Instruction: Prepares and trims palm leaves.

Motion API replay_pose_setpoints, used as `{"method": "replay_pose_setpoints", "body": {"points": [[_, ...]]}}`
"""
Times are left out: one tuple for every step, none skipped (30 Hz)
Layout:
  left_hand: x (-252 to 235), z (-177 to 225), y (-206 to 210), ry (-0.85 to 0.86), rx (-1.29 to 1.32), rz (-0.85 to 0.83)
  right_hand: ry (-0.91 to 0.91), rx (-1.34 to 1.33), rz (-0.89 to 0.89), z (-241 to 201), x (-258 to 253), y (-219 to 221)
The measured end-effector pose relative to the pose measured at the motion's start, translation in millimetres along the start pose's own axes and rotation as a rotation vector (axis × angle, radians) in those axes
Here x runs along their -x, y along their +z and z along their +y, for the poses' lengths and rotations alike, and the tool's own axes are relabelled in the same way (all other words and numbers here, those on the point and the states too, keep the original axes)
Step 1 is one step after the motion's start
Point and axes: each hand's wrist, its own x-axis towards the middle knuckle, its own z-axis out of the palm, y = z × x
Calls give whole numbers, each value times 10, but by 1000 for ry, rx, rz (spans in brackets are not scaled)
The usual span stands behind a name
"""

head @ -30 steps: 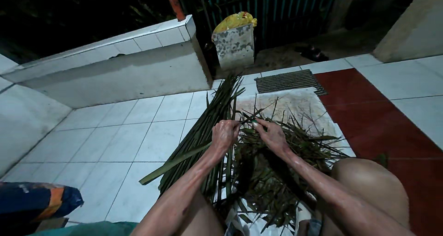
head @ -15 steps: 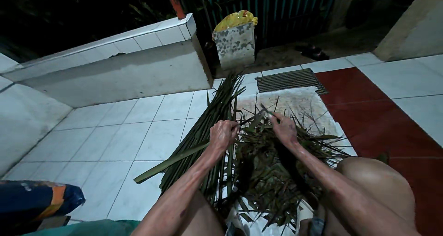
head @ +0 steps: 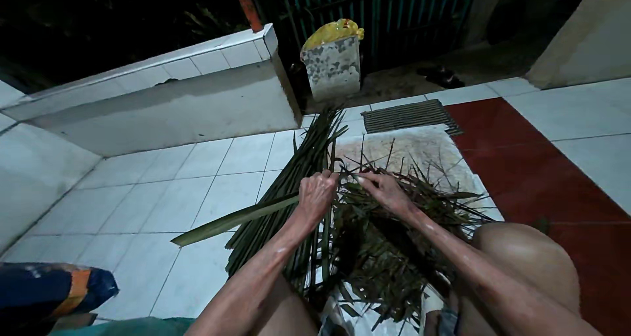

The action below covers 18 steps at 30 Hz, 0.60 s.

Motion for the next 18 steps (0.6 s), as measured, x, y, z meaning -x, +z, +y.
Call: {"method": "replay_pose_setpoints", "body": {"points": [[7, 10, 14, 25, -27, 33, 13, 8, -1, -10, -1, -11], [12, 18, 26, 46, -48, 60, 30, 21, -3, -20, 0, -27], [17, 23, 37, 63, -71, 83, 41, 35, 3, -24, 1, -37], [21, 27, 43, 75, -92, 101, 52, 57, 18, -17, -3, -42], [23, 31, 49, 84, -107, 116, 63, 77, 36, -2, -7, -44], [23, 36, 55, 94, -118, 131, 72, 93, 50, 17, -10, -47], [20, 42, 62, 106, -129, 146, 79, 106, 64, 33, -10, -47], [17, 49, 66, 114, -137, 153, 88, 121, 75, 36, -7, -49], [17, 60, 62, 117, -142, 151, 107, 143, 77, 24, -4, -55], [16, 70, 59, 121, -144, 154, 130, 170, 80, 5, 0, -62], [16, 82, 55, 122, -147, 154, 154, 197, 88, -15, 4, -71], [20, 95, 47, 120, -151, 146, 173, 221, 106, -31, 9, -82], [24, 103, 45, 123, -154, 148, 189, 239, 128, -39, 11, -97], [27, 104, 44, 125, -158, 153, 203, 255, 143, -38, 8, -117], [29, 102, 41, 124, -159, 151, 212, 260, 153, -32, 6, -137], [31, 99, 36, 122, -157, 145, 211, 260, 160, -12, -2, -155], [34, 95, 29, 118, -152, 133, 217, 256, 164, 17, -17, -170], [36, 89, 26, 116, -149, 127, 232, 254, 170, 49, -33, -185]]}}
